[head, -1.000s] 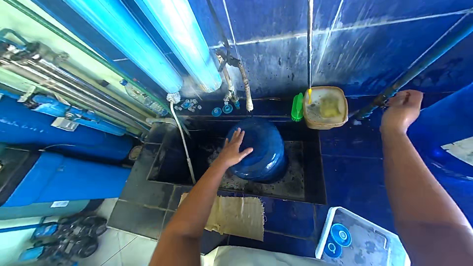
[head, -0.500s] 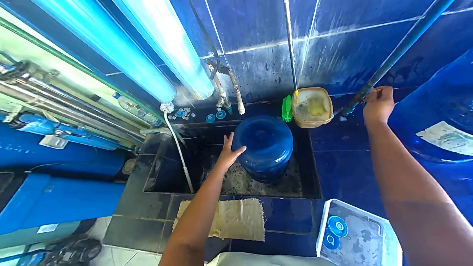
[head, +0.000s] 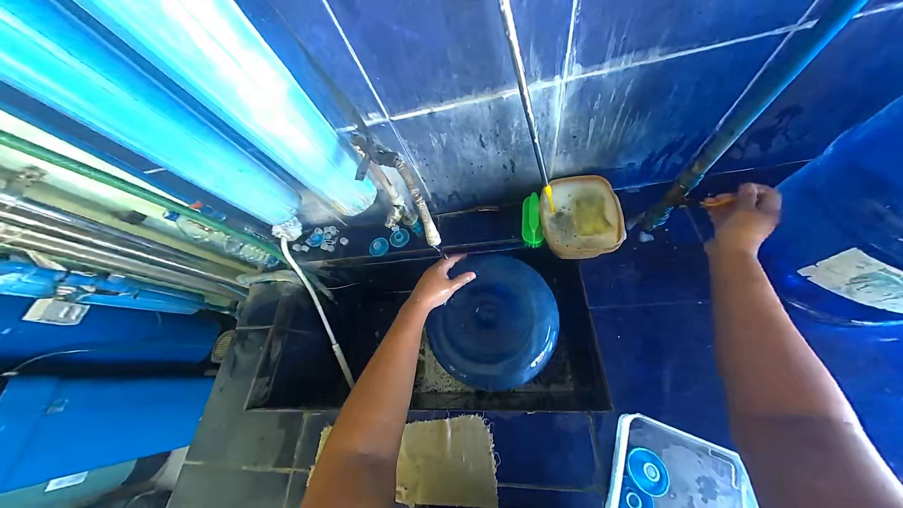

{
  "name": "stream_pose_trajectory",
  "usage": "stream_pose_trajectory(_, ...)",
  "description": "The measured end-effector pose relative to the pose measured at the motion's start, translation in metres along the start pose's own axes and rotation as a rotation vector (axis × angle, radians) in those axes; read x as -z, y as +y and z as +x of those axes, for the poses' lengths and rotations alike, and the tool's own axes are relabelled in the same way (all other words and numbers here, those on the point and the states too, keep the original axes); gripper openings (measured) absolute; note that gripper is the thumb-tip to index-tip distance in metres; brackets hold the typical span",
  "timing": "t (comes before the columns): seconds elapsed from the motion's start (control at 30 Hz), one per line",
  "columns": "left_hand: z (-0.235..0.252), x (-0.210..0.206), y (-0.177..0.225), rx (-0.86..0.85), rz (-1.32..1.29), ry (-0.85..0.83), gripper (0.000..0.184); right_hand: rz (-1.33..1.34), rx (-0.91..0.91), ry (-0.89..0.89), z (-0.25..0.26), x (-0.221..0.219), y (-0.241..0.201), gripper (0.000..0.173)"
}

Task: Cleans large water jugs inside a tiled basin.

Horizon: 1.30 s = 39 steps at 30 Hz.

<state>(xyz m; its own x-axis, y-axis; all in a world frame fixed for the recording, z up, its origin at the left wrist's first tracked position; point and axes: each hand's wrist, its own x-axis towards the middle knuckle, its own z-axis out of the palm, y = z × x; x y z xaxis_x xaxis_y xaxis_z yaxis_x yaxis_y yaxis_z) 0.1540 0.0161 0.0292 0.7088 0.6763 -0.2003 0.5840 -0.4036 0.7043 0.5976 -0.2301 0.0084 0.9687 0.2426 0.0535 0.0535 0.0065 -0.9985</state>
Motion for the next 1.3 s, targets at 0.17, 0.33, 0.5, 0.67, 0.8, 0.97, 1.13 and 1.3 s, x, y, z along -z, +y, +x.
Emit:
stream_pose_trajectory(0.17,-0.021,0.008,-0.02,0.141,-0.059,0.032,0.062,0.199,-0.516,-0.064,-0.056,-0.01,0.021,0.062)
stream_pose_trajectory(0.33,-0.06,-0.007,-0.031,0.389,-0.204,0.203,0.065,-0.056,-0.596,-0.655,-0.281,-0.042,0.01,0.06)
stream_pose_trajectory(0.5,-0.113,-0.008,0.019,0.29,-0.225,0.206,0.071,0.091,-0.59,-0.46,-0.334,-0.056,-0.021,0.061)
stream_pose_trajectory(0.67,-0.189,0.087,0.087,-0.053,-0.277,0.144,0.076,0.098,-0.405,-0.636,-0.306,-0.033,-0.153,0.042)
stream_pose_trajectory(0.8,-0.251,0.144,0.115,-0.29,-0.438,0.123,0.086,0.04,-0.293,-0.732,-0.294,-0.025,-0.223,0.044)
stream_pose_trajectory(0.97,-0.315,0.16,0.069,-0.459,-0.452,0.142,0.086,-0.001,-0.289,-0.851,-0.347,-0.038,-0.246,0.063)
stream_pose_trajectory(1.13,-0.326,0.154,-0.018,-0.5,-0.698,0.198,0.073,-0.127,-0.237,-0.791,-0.406,-0.059,-0.236,0.056)
stream_pose_trajectory(1.3,-0.219,0.115,-0.161,-0.208,-0.19,0.113,0.05,-0.049,-0.162,-0.679,-0.435,-0.048,-0.229,0.055)
